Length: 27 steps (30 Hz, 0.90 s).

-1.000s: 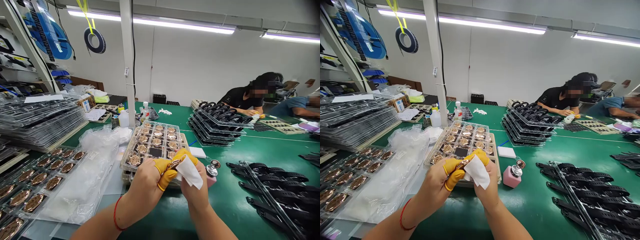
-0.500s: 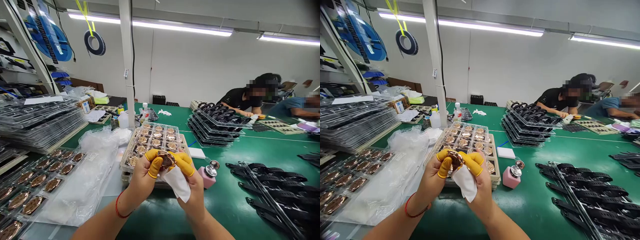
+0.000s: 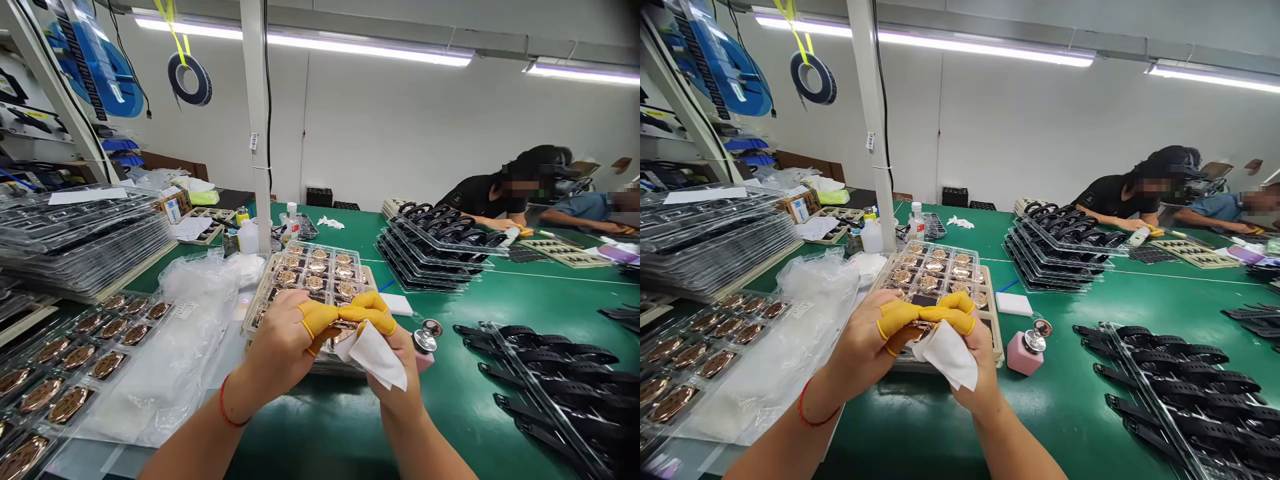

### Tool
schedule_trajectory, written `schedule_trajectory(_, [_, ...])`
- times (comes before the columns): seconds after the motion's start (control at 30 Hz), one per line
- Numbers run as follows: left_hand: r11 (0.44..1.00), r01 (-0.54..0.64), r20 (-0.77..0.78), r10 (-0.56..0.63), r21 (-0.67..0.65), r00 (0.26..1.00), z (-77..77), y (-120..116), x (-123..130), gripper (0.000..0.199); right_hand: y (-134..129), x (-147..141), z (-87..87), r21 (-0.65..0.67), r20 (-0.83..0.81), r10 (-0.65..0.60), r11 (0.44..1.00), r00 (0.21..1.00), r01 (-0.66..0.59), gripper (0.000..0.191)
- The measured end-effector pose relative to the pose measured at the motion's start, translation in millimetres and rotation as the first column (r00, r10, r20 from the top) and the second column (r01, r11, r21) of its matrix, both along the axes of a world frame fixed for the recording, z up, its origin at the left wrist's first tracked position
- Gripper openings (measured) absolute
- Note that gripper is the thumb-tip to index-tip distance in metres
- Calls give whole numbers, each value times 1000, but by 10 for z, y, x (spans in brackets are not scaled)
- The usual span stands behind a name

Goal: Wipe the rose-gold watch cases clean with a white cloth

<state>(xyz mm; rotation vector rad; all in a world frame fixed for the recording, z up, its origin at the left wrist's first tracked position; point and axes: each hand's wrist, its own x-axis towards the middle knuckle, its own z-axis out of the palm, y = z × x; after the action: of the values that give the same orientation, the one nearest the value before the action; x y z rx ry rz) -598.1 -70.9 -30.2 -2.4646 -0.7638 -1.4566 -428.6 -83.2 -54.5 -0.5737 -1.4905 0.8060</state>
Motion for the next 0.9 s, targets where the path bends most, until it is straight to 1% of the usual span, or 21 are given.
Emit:
schedule_trajectory(0.03, [1000,20,22,-21,21,1000,-11,11,14,12,7,-16,-14,-86,-104,72,993,992,-81,20])
schedule_trajectory(0.07, [998,46,34,-47,35,998,-23,22,26,10,8,-30,-18,-155,-187,130,975,974,-160,20])
schedule_trajectory(0.13, [993,111,35,-113,42,993,-48,43,43,11,-10,-51,2,-253,-307,194,927,932,-276,17])
schedule_trajectory(0.17, [989,145,38,-146,33,989,-61,52,48,11,-25,-56,22,-279,-343,204,910,917,-307,15])
schedule_trajectory(0.23, [975,221,79,-220,-4,972,-92,63,58,13,-55,-56,63,-301,-377,215,891,901,-339,14])
schedule_trajectory(0.33, [937,331,234,-299,-108,925,-160,62,88,16,-76,-32,90,-289,-380,256,880,889,-377,15])
schedule_trajectory(0.4, [891,409,366,-320,-197,874,-209,53,121,17,-67,-7,84,-280,-366,280,876,887,-393,17])
schedule_trajectory(0.47, [823,493,483,-321,-283,815,-238,48,147,16,-46,20,72,-284,-343,286,876,895,-388,19])
schedule_trajectory(0.5, [785,530,515,-326,-319,793,-239,48,150,16,-33,33,68,-289,-329,284,878,901,-382,20])
schedule_trajectory(0.53, [756,551,515,-335,-354,789,-231,50,143,17,-20,46,66,-291,-314,280,881,907,-373,20])
schedule_trajectory(0.57, [744,546,480,-343,-385,807,-212,54,126,17,-7,58,65,-290,-298,273,887,915,-360,21])
schedule_trajectory(0.6, [760,510,417,-344,-403,842,-186,59,99,18,4,69,64,-290,-281,263,894,923,-343,21])
schedule_trajectory(0.63, [799,450,336,-329,-400,883,-155,64,64,17,14,79,64,-294,-266,253,898,930,-329,21])
schedule_trajectory(0.7, [891,312,174,-268,-329,948,-88,70,-14,14,25,91,66,-325,-247,259,885,934,-332,16])
schedule_trajectory(0.73, [924,262,114,-239,-280,964,-59,70,-51,12,25,93,68,-349,-243,273,870,931,-347,15])
schedule_trajectory(0.8, [951,222,33,-220,-214,975,-16,65,-108,11,17,90,78,-392,-243,291,843,925,-368,15])
schedule_trajectory(0.9, [950,231,-34,-243,-212,969,7,63,-155,13,-9,80,110,-411,-211,280,844,936,-345,22])
